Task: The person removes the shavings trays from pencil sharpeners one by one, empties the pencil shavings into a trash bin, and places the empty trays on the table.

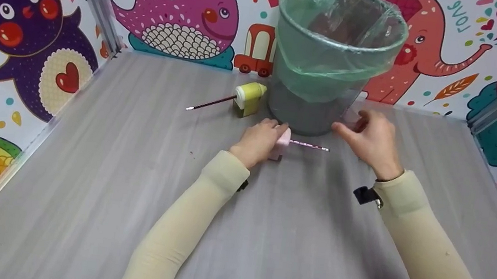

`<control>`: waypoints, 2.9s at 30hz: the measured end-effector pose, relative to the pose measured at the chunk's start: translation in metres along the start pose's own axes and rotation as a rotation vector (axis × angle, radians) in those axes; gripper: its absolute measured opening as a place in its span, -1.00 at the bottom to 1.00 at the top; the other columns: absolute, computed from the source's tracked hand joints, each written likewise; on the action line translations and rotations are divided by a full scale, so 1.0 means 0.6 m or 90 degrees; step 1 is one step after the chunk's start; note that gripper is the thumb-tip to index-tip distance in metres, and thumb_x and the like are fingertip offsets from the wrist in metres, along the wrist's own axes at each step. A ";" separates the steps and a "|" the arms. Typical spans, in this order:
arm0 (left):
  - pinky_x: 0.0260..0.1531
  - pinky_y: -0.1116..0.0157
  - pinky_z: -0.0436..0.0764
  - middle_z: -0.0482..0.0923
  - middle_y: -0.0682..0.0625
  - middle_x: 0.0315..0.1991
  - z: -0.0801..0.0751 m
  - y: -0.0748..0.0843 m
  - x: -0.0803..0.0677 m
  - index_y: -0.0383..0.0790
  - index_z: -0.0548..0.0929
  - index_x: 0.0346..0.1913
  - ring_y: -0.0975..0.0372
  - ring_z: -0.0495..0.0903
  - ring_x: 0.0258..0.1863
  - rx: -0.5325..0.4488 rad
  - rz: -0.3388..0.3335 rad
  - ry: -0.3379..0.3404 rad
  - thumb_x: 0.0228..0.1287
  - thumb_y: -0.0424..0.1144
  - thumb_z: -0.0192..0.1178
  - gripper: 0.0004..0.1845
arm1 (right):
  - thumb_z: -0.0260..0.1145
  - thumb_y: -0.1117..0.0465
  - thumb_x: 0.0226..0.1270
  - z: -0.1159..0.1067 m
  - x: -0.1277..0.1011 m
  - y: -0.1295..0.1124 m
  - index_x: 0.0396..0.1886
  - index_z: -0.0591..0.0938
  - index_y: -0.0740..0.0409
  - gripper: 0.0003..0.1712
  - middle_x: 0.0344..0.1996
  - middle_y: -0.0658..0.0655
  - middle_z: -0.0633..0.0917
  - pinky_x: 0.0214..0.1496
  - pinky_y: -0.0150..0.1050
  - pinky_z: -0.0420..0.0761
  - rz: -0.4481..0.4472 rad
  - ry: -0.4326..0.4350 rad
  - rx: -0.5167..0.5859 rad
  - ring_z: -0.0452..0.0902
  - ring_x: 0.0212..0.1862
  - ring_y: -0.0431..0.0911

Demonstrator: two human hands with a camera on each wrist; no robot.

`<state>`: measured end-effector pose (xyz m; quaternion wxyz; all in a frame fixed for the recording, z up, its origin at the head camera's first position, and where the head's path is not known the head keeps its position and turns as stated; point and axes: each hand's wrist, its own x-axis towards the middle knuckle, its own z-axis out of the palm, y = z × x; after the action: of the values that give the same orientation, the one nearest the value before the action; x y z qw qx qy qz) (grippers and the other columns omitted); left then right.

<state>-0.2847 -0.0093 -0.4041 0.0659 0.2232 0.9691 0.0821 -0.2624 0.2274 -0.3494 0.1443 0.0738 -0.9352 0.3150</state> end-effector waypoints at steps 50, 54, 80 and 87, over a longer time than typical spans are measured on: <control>0.37 0.02 0.44 0.34 -0.16 0.46 0.000 0.000 -0.004 -0.14 0.24 0.54 0.01 0.32 0.47 -0.006 0.009 0.016 0.41 -0.38 0.19 -0.32 | 0.55 -0.05 0.15 0.119 0.016 0.073 0.35 0.14 0.38 0.05 0.17 0.57 0.50 0.25 0.27 0.52 0.228 -0.246 -0.097 0.54 0.17 0.34; 0.37 0.02 0.46 0.35 -0.16 0.46 -0.001 0.000 -0.003 -0.13 0.24 0.54 0.02 0.33 0.46 -0.002 0.009 0.015 0.40 -0.36 0.21 -0.30 | 0.53 -0.05 0.17 0.124 0.016 0.071 0.37 0.11 0.39 0.06 0.17 0.59 0.50 0.24 0.28 0.52 0.213 -0.240 -0.108 0.53 0.20 0.38; 0.32 -0.10 0.47 0.34 -0.16 0.48 0.008 -0.009 0.015 -0.11 0.26 0.54 0.02 0.30 0.49 -0.027 0.018 0.032 0.37 -0.39 0.24 -0.28 | 0.57 -0.10 0.08 0.117 0.009 0.070 0.42 0.05 0.40 0.20 0.20 0.57 0.41 0.28 0.27 0.48 0.177 -0.251 -0.142 0.50 0.19 0.41; 0.39 -0.07 0.40 0.32 -0.19 0.48 0.006 -0.008 0.022 -0.13 0.27 0.53 -0.03 0.27 0.51 -0.046 0.025 0.059 0.39 -0.42 0.20 -0.31 | 0.57 -0.11 0.07 0.110 0.011 0.068 0.37 0.10 0.41 0.16 0.16 0.55 0.44 0.25 0.26 0.51 0.166 -0.234 -0.143 0.52 0.15 0.40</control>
<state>-0.2980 -0.0075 -0.4096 0.0272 0.2354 0.9630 0.1288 -0.2927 0.2188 -0.4207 -0.0629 -0.0077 -0.9765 0.2059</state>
